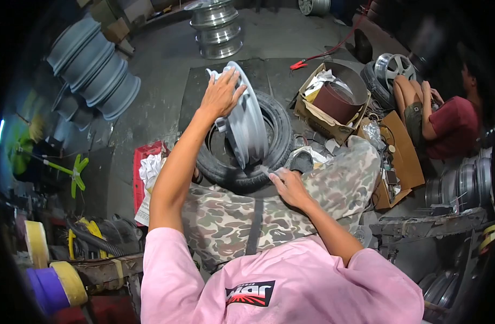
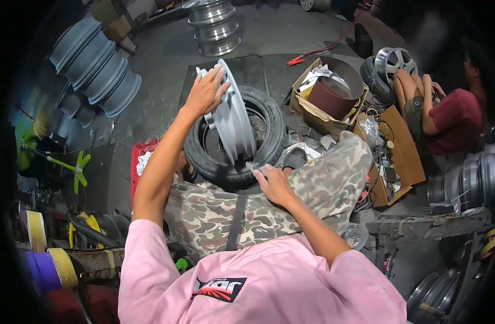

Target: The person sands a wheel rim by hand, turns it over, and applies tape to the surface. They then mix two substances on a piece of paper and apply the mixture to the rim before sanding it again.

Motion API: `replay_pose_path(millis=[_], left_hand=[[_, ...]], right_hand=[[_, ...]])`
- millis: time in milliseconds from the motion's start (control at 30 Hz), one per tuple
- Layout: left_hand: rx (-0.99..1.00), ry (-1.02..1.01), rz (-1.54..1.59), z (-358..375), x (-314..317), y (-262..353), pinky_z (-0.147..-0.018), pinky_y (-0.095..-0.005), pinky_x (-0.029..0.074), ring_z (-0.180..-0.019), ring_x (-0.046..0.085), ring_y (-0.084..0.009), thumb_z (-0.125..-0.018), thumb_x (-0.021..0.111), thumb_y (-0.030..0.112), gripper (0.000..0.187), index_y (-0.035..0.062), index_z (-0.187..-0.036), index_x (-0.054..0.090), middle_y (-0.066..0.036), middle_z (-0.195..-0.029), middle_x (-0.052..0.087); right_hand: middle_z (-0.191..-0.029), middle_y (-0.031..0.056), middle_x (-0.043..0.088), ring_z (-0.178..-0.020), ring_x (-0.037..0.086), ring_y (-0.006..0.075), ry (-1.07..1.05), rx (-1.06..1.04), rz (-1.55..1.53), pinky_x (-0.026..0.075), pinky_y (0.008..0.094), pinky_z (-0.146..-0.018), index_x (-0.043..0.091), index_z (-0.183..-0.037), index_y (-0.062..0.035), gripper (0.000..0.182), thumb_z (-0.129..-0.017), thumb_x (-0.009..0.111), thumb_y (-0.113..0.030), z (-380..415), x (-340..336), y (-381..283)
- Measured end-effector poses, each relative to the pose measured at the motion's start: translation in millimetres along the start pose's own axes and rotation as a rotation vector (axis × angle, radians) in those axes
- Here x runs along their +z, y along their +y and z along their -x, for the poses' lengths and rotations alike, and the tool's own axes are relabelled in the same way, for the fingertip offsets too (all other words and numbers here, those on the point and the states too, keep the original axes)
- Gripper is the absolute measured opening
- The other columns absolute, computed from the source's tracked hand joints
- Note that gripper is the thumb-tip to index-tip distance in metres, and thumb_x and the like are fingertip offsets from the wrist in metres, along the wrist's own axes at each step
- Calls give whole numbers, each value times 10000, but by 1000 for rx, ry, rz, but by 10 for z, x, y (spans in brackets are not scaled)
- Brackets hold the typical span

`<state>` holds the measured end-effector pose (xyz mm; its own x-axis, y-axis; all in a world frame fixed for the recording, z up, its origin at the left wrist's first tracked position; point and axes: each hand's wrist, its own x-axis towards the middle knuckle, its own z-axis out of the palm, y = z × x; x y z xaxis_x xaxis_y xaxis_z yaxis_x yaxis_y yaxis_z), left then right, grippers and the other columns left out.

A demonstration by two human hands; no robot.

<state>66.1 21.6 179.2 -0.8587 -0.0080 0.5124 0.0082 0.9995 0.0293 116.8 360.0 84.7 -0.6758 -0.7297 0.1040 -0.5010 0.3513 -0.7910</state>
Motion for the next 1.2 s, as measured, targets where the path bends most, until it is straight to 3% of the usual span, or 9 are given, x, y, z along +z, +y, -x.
replay_pose_path(millis=[167, 367, 467, 533, 600, 833, 1100, 1133, 1200], left_hand=[[17, -205, -265, 55, 25, 229, -1225, -579, 202, -1477, 376, -361, -1014, 400, 617, 885, -108, -1518, 342, -276, -1604, 335], [157, -362, -370, 858, -93, 1149, -1248, -523, 177, -1508, 270, -436, -930, 573, 637, 982, -124, -1508, 349, -331, -1642, 178], [238, -387, -250, 1066, -169, 1359, -1217, -482, 285, -1437, 407, -440, -927, 605, 598, 845, -99, -1400, 528, -329, -1580, 342], [125, -973, 507, 996, -276, 1293, -1088, -456, 458, -1227, 599, -450, -935, 632, 527, 636, -50, -1196, 692, -305, -1352, 600], [88, -566, 459, 746, -435, 1172, -849, -480, 551, -946, 687, -419, -928, 687, 407, 420, -2, -1006, 742, -227, -1048, 707], [-515, 243, 415, -2, -476, 68, -826, -358, 545, -901, 709, -244, -941, 700, 273, 342, -10, -1134, 707, -168, -1047, 743], [-1006, -90, 747, -12, 199, -333, -789, -451, 623, -1008, 719, -386, -946, 646, 326, 583, -115, -1311, 539, -289, -1223, 659], [-885, -37, 638, 49, 373, -438, -727, -387, 579, -911, 715, -251, -1008, 608, 287, 447, -100, -1230, 583, -201, -1109, 701], [-881, -105, 782, 100, 283, -335, -876, -367, 543, -1019, 686, -239, -1047, 537, 281, 443, -96, -1272, 591, -184, -1152, 701]], right_hand=[[-807, 240, 599, -773, 606, 439, 32, 40, -143, 455, 468, -709, 629, -847, 62, 350, -1018, 587, -240, 120, -399, -83], [-803, 197, 614, -733, 619, 374, 95, -3, -255, 469, 417, -695, 664, -928, 59, 318, -1025, 574, -230, 33, -451, -137], [-818, 186, 625, -744, 630, 350, 142, -35, -307, 480, 402, -713, 677, -965, 56, 300, -1026, 575, -219, 11, -478, -183], [-874, 191, 642, -779, 639, 343, 196, 22, -332, 487, 399, -742, 681, -1001, 58, 287, -1028, 572, -207, 38, -529, -264], [-904, 192, 650, -805, 643, 345, 256, -20, -318, 489, 395, -758, 681, -1022, 60, 286, -1030, 569, -204, 23, -564, -283], [-1141, 183, 690, -1023, 676, 344, 482, -372, 15, 509, 390, -937, 686, -1207, 21, 266, -1011, 593, -134, -496, -904, -568], [-1454, 52, 538, -1012, 599, 254, 137, -838, 701, 519, 386, -877, 611, -1352, -103, 459, -906, 662, -196, -1850, -702, -462], [-1508, 29, 492, -951, 596, 235, 64, -891, 745, 518, 368, -806, 605, -1375, -117, 470, -913, 637, -192, -1796, -665, -305], [-1590, -5, 410, -925, 593, 216, -182, -927, 764, 511, 353, -764, 572, -1437, -139, 528, -913, 615, -186, -1498, -662, 88]])
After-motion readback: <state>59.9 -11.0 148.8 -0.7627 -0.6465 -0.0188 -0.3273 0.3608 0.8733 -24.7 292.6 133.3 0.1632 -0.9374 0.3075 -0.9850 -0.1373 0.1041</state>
